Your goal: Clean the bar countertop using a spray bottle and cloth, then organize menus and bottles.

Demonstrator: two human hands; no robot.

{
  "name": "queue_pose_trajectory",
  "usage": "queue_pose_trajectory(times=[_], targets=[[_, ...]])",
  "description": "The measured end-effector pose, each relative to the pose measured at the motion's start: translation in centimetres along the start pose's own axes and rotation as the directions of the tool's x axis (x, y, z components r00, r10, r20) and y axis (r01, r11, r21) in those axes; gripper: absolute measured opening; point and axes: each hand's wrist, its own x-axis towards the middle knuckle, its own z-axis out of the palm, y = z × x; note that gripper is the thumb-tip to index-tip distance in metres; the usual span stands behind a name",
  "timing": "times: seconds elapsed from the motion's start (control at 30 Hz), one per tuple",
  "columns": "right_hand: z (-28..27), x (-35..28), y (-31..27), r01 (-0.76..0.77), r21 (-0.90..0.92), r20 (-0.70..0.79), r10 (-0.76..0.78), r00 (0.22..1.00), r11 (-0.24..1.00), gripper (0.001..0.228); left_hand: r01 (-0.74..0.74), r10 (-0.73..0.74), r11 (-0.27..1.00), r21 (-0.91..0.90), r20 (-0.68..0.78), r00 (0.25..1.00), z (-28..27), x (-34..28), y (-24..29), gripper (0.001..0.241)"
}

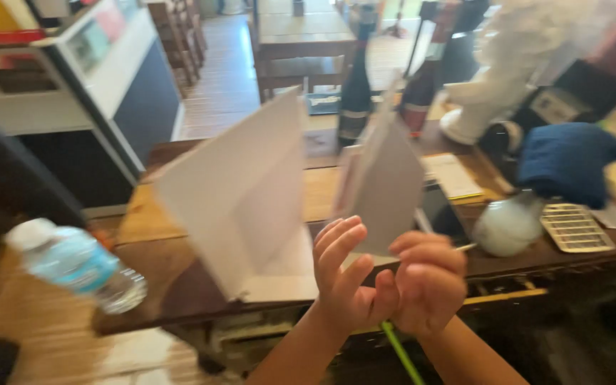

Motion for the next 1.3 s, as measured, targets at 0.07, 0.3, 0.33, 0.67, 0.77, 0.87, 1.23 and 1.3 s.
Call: queue_pose_trajectory(times=[0.07, 0.3, 0.33, 0.67, 0.77, 0.87, 1.23, 1.3], targets=[[0.9, -0.1, 0.9, -0.104, 0.022, 0.024, 0.104, 0.994, 0.994, 0.017, 0.036, -0.039, 0.998, 0.054, 0.063, 0.997, -0.7, 2.6, -1.7, 0.047], [9.7, -1.7, -1.9, -0.659, -0.278, 0.390, 0.709, 0.588, 0.699, 0.028, 0.464, -0.474, 0.878, 0.120, 0.357, 0.805, -9.3, 5.1, -4.7, 0.039], [10.5, -1.8, -1.7, -0.661, -0.276, 0.389, 0.710, 0.587, 0.698, 0.028, 0.464, -0.475, 0.877, 0.122, 0.360, 0.803, -9.5, 5.2, -4.7, 0.039], [11.9, -7.4, -0.8, -0.237, -0.599, 0.584, 0.620, 0.524, 0.765, 0.052, 0.514, -0.469, 0.852, 0.101, 0.584, 0.663, -11.7, 3.2, -5.0, 0.041], [12.9, -7.8, -0.1, -0.207, -0.588, 0.590, 0.589, 0.551, 0.782, 0.048, 0.521, -0.488, 0.843, 0.136, 0.601, 0.633, -12.4, 3.5, -5.3, 0.043], [13.6, -13.1, 4.0, -0.131, -0.565, 0.654, 0.538, 0.531, 0.815, 0.044, 0.562, -0.548, 0.805, 0.192, 0.602, 0.580, -13.2, 4.1, -5.8, 0.044], [19.6, -12.8, 12.7, 0.207, -0.413, 0.865, 0.310, 0.395, 0.887, 0.056, 0.560, -0.640, 0.761, 0.326, 0.513, 0.572, -15.2, 3.8, -9.8, 0.050], [21.7, -12.3, 13.7, -0.168, -0.632, 0.699, 0.650, 0.297, 0.756, 0.060, 0.541, -0.619, 0.783, 0.308, 0.475, 0.625, -15.2, 3.9, -11.0, 0.049]])
